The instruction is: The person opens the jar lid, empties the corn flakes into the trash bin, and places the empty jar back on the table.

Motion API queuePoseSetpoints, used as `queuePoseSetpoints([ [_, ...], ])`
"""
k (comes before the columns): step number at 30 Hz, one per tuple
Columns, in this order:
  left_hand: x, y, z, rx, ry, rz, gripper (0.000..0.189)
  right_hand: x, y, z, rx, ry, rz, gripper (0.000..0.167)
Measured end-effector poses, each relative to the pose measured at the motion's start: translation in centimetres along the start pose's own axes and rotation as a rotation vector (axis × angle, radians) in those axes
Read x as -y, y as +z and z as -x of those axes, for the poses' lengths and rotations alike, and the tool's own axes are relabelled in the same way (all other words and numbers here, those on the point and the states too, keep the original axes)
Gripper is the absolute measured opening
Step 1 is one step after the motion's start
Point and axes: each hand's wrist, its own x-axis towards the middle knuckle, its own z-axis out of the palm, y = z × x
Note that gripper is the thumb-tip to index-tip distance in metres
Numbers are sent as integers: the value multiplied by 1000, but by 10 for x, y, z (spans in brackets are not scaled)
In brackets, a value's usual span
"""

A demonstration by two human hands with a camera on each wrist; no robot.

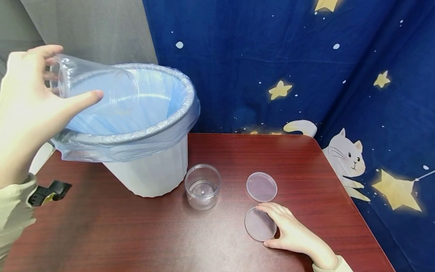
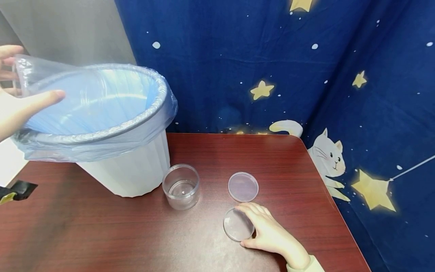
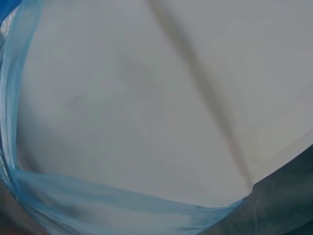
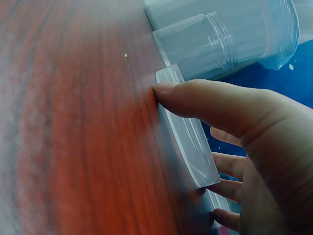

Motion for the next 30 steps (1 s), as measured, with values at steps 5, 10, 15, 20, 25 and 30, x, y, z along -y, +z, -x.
queuePoseSetpoints([
  [5, 4, 4, 5, -68, -20, 101, 83, -1, 1, -1, 0, 2, 5, 90],
  [10, 4, 4, 5, -73, -92, 206, 83, -3, 0, 0, 21, 22, 9, 90],
  [15, 5, 5, 7, -122, -74, 347, 81, -3, 0, 0, 39, 27, 7, 91],
  [20, 5, 4, 14, -157, -71, 462, 79, -3, 0, 0, 48, 29, -4, 90],
  [25, 2, 3, 22, -170, -87, 497, 78, -3, 2, 0, 36, 31, -5, 89],
  [30, 0, 3, 28, -171, -117, 490, 81, -2, 3, 0, 25, 24, -1, 90],
])
